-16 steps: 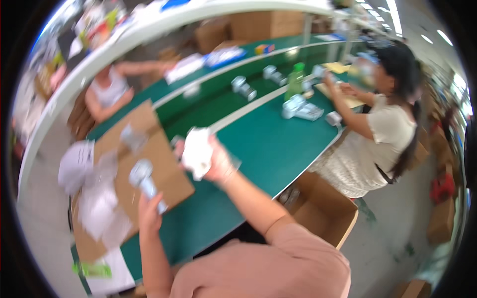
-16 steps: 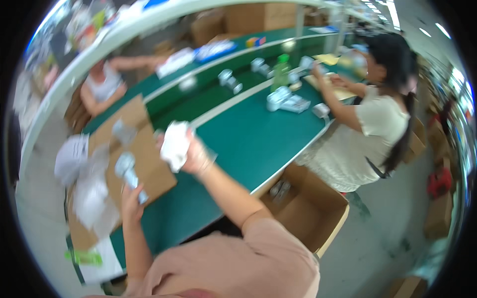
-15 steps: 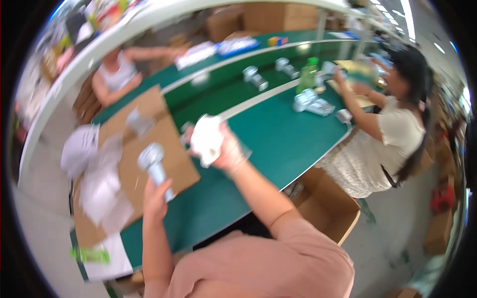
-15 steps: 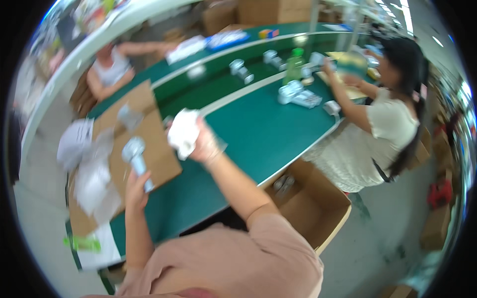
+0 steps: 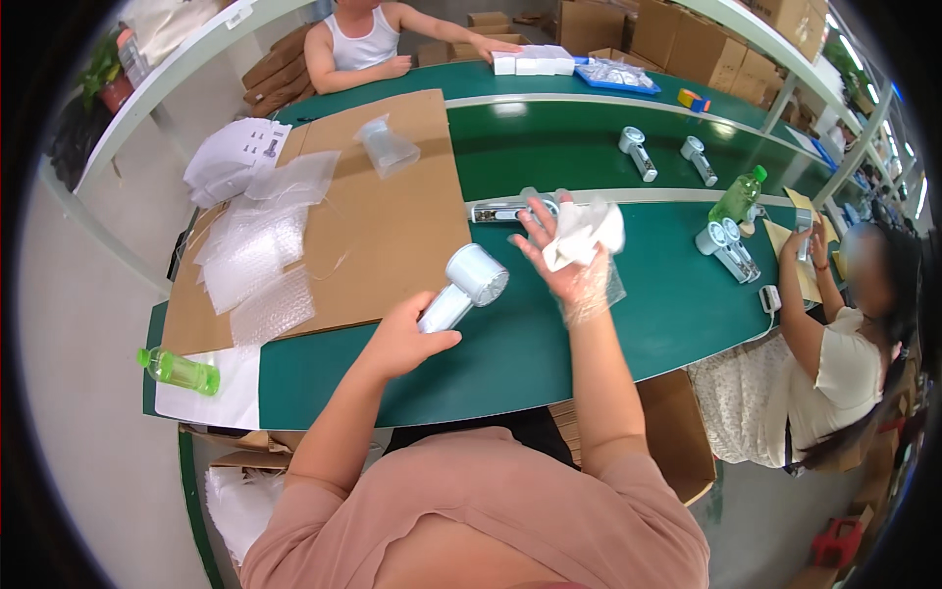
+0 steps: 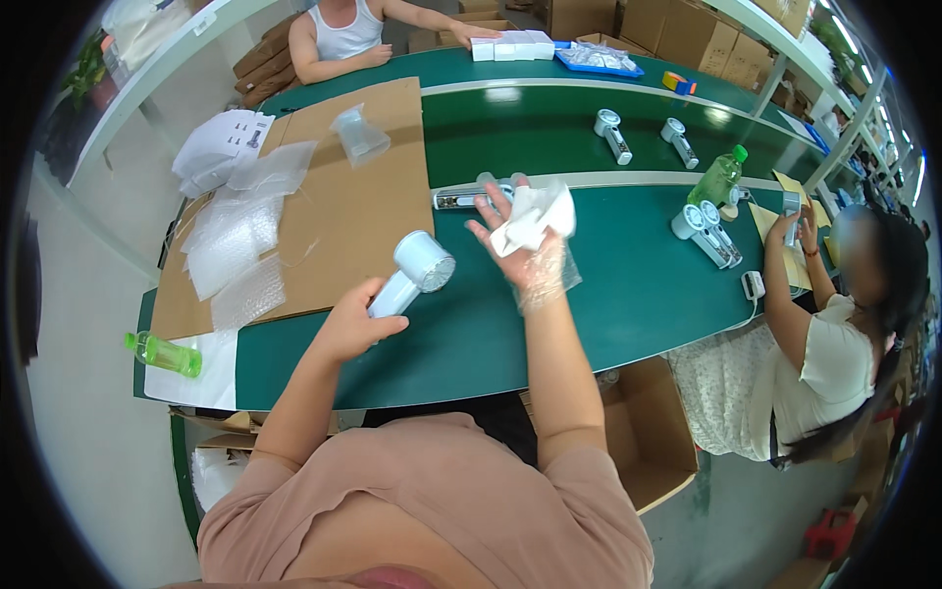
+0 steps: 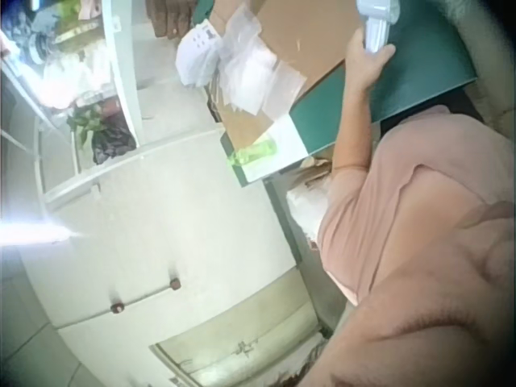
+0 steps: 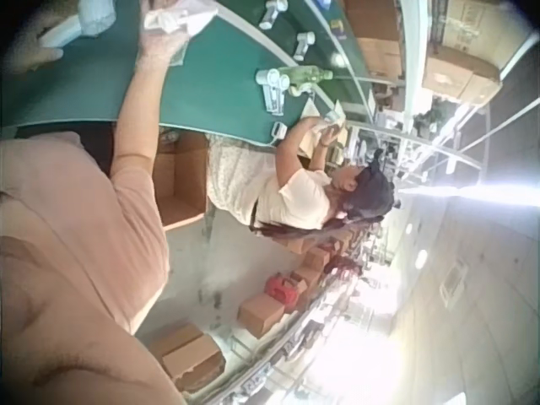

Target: The person wipes small cylindrical electronic devices with a white cloth at a green assembly table. They repeatedly pick up each device, wipe its surface, and place it back down. The person also handles bubble wrap and a green spray bottle during the process.

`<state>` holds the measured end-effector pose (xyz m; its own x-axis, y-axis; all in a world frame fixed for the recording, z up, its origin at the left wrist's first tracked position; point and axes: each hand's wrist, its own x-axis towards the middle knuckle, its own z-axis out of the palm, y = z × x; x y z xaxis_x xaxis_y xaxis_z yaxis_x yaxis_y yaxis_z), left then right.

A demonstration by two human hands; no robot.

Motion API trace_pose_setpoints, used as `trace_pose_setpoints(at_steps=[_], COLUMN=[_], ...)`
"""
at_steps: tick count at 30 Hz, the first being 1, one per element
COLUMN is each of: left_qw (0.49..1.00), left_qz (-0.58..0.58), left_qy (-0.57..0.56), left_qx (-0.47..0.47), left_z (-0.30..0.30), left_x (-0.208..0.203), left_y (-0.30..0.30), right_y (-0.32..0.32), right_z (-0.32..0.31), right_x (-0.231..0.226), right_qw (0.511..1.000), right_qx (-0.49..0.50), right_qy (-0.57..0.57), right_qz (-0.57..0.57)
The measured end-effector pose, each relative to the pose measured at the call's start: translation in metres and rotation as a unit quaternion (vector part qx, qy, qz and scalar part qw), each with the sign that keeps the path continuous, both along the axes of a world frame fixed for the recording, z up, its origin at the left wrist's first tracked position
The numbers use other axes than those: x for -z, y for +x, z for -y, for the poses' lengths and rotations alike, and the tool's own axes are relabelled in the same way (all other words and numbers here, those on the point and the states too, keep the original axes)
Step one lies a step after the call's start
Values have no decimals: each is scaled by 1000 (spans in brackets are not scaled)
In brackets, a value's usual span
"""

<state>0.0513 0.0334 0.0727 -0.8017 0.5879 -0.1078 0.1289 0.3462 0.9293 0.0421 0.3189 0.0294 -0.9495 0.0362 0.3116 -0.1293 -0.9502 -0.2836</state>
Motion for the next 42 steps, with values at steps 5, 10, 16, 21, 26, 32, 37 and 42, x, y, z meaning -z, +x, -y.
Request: trace_pose_setpoints(at_steps=[5,10,16,21,26,32,37,42], left_qw=[995,992,995,995,982,953,977,982], left_qz=[75,88,76,-78,-176,-285,-210,-141], left_qy=[58,86,62,-40,-68,-99,-44,36], left_qx=[-12,-14,-24,-42,-23,26,7,-123], left_z=[4,5,15,9,3,2,-9,-48], left_x=[8,7,9,8,21,17,22,46], left_y=[-5,-3,-2,-1,0,-6,-12,-11], right_y=[3,-12,9,11,20,4,-5,-2], right_z=[17,3,31,47,106,81,68,97], right_x=[-14,18,-32,-17,-35,-7,8,13], right_qw=[998,949,987,966,538,931,959,979], right_qx=[7,149,46,157,268,-81,-147,-18], right_qy=[-66,206,-8,188,799,269,100,102], right_qz=[4,187,154,86,-20,232,220,175])
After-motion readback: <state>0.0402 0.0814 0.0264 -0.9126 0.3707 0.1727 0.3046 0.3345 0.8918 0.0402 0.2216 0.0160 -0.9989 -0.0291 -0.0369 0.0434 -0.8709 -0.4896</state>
